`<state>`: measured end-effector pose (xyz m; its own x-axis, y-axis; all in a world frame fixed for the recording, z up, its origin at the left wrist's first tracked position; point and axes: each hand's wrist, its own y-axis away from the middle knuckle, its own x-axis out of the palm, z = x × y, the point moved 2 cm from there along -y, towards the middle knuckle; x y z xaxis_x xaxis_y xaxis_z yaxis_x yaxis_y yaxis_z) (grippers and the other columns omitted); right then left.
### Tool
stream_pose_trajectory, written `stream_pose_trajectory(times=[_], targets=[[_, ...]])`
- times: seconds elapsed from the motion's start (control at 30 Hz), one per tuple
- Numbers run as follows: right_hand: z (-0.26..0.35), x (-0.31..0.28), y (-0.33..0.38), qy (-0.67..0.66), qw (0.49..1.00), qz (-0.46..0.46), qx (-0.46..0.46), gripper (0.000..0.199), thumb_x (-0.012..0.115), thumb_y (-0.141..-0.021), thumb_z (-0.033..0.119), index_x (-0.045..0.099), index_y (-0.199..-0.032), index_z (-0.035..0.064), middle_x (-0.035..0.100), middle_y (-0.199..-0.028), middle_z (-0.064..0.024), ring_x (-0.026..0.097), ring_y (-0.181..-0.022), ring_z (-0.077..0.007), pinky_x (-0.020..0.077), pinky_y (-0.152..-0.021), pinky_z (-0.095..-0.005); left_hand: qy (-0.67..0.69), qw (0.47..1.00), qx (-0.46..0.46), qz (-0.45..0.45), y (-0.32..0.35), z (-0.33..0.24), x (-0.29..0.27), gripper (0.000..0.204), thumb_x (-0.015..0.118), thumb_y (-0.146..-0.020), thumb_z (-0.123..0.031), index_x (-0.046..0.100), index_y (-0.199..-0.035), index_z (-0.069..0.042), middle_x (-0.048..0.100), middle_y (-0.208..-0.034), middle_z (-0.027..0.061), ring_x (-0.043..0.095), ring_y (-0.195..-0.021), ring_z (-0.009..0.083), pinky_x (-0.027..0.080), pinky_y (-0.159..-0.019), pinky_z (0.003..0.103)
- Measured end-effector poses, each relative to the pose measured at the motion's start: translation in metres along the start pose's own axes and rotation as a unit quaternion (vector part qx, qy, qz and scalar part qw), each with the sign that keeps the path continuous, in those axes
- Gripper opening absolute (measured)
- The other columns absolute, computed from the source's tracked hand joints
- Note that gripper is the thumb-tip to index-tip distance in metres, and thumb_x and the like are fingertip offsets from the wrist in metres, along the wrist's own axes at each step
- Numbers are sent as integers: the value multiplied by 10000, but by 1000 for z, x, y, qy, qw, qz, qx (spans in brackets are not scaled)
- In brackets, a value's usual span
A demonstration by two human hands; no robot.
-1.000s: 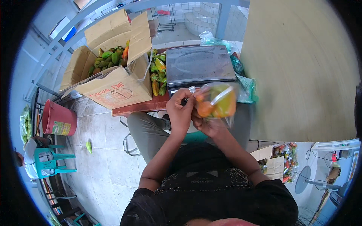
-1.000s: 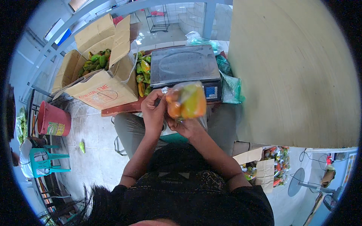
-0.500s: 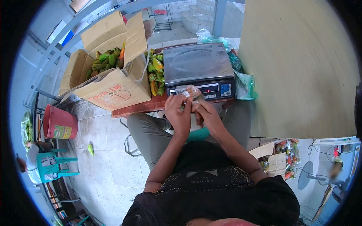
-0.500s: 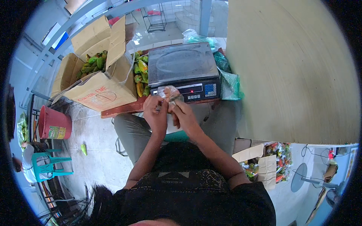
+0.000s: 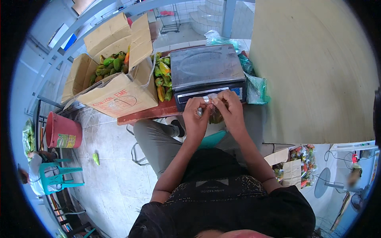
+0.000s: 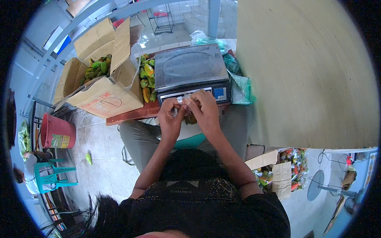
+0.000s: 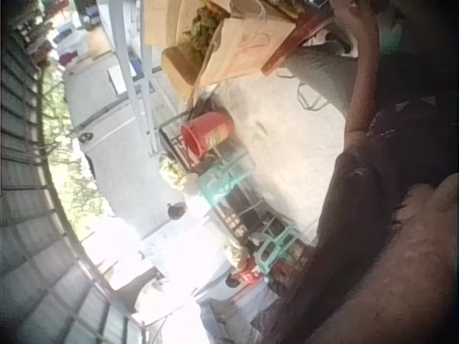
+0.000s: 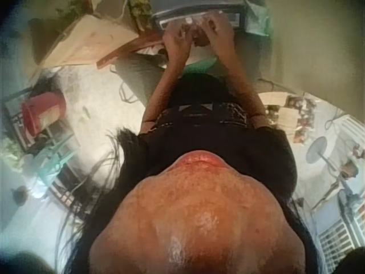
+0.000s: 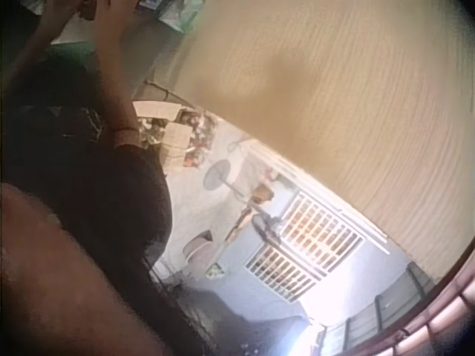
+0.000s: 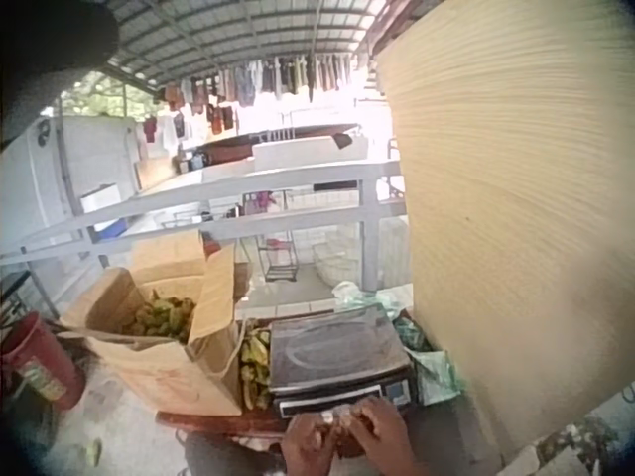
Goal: The person picks up green peppers from a cardboard box, places them on an electronic scale, and then puts them into small plastic bags, sealing the bags by hand.
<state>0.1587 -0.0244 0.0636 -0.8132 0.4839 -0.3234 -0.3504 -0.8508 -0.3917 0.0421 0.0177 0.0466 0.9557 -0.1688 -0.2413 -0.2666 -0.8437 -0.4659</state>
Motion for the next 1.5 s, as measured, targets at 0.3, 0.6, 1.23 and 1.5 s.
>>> stream_pose_trajectory(times=[0.3,0.6,1.23,1.5], targets=[[-2,10,5,-158,983,-44,82,64,581,-783,68,526,-780,36,522,-758,-9,464,-663,-61,379,-630,-197,36,997,-55,-27,6,-2,-3,123,598,-705,10,574,-825,-7,535,-724,78,483,-664,196,392,-609,282],[-19,4,8,-141,980,-107,94,85,576,-764,10,551,-845,17,536,-764,-31,503,-689,-84,406,-642,-210,32,995,-13,89,12,-15,3,289,528,-775,-85,518,-1047,11,558,-933,149,501,-870,286,369,-826,363],[-36,3,17,-49,991,-74,96,88,561,-749,-7,566,-836,8,550,-777,-40,518,-692,-107,422,-650,-232,21,999,-5,27,11,-26,5,247,547,-711,49,539,-949,-16,533,-924,138,542,-871,285,434,-739,334],[-33,18,23,-129,987,3,98,75,529,-758,-26,558,-821,2,533,-769,-30,500,-687,-90,405,-623,-216,-24,999,-34,12,9,-6,-1,167,571,-692,53,507,-830,-17,519,-796,90,523,-715,202,418,-643,295]])
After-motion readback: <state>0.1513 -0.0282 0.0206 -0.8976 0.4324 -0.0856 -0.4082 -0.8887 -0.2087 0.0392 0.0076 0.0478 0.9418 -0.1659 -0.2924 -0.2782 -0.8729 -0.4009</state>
